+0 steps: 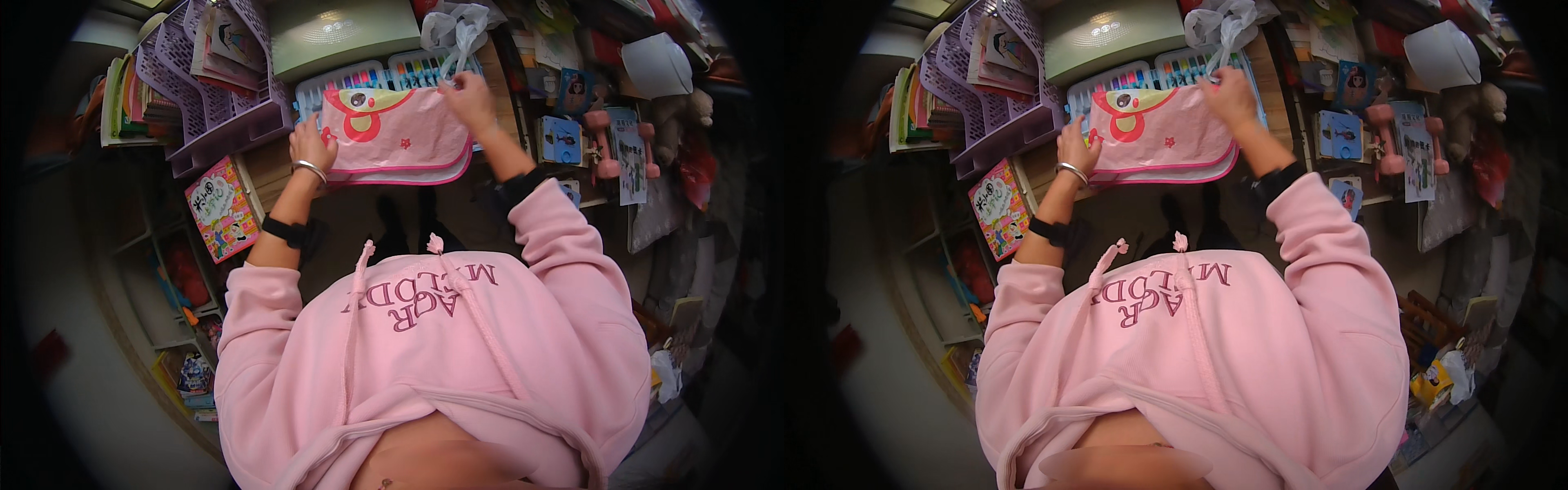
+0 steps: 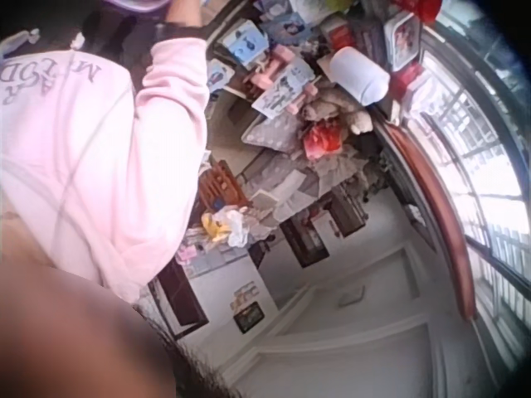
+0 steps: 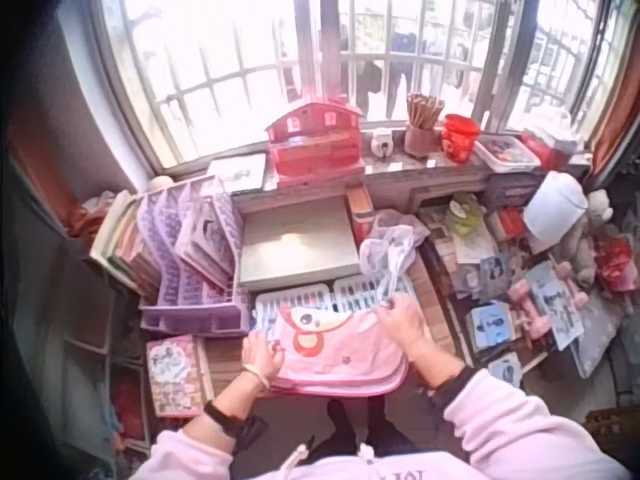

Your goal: The person organizes a cluttered room by sorting books, papers, and toys. They place items into a purple organizer, fold a pink bib, and arrange various objects on shelves and under a table.

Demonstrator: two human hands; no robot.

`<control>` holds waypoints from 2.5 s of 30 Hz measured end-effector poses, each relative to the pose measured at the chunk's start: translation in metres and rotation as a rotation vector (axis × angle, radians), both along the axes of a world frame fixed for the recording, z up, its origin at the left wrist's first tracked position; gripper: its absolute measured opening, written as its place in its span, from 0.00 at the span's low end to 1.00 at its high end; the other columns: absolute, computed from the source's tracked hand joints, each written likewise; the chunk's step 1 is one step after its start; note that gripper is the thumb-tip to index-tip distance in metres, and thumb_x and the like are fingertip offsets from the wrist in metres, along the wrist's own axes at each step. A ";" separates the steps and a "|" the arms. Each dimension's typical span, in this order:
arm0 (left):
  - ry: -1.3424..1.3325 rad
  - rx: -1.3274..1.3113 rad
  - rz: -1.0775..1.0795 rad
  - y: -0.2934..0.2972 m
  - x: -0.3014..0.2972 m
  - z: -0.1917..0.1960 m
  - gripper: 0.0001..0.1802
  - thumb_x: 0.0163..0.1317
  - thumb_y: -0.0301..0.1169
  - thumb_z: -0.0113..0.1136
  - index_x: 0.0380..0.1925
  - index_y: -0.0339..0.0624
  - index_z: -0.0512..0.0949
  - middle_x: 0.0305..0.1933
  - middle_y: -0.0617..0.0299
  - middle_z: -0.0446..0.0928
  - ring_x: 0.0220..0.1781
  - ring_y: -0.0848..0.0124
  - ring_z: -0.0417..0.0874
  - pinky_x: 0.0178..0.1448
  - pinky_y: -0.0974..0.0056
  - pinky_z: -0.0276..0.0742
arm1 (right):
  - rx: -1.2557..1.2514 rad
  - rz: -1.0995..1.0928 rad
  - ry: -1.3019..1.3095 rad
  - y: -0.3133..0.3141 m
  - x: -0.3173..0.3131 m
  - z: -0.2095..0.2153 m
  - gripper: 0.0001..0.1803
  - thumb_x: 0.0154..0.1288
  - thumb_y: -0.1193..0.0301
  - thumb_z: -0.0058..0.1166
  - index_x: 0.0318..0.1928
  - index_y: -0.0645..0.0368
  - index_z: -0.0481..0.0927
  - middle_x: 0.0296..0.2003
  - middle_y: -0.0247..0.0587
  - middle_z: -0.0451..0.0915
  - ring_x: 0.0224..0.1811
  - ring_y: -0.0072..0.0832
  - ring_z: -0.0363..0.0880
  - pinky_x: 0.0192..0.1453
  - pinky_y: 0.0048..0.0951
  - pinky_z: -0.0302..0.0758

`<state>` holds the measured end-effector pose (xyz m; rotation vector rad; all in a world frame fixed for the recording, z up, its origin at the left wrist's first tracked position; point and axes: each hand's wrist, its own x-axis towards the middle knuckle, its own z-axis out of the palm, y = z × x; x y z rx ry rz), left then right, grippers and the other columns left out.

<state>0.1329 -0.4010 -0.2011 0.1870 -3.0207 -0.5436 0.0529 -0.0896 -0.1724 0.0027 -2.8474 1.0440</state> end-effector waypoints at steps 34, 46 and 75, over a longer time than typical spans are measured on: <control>-0.350 0.043 0.089 -0.017 -0.005 0.016 0.27 0.57 0.49 0.53 0.46 0.37 0.70 0.45 0.39 0.71 0.47 0.45 0.74 0.50 0.50 0.71 | -0.760 -0.306 -0.422 0.069 0.016 -0.052 0.41 0.50 0.63 0.65 0.58 0.68 0.56 0.32 0.39 0.77 0.33 0.23 0.75 0.33 0.22 0.73; -0.414 1.079 0.495 -0.003 0.052 -0.049 0.12 0.64 0.35 0.51 0.25 0.39 0.69 0.27 0.61 0.73 0.26 0.68 0.80 0.29 0.67 0.79 | -0.702 -0.057 -0.667 0.080 0.060 -0.059 0.14 0.59 0.64 0.57 0.34 0.65 0.78 0.26 0.28 0.77 0.26 0.15 0.71 0.31 0.20 0.68; 0.209 -0.067 0.105 0.044 0.036 -0.007 0.28 0.52 0.36 0.59 0.54 0.45 0.65 0.62 0.51 0.60 0.63 0.54 0.60 0.63 0.49 0.56 | -0.050 0.743 0.011 -0.090 -0.083 -0.012 0.16 0.47 0.77 0.52 0.41 0.58 0.77 0.42 0.47 0.76 0.49 0.44 0.71 0.55 0.37 0.67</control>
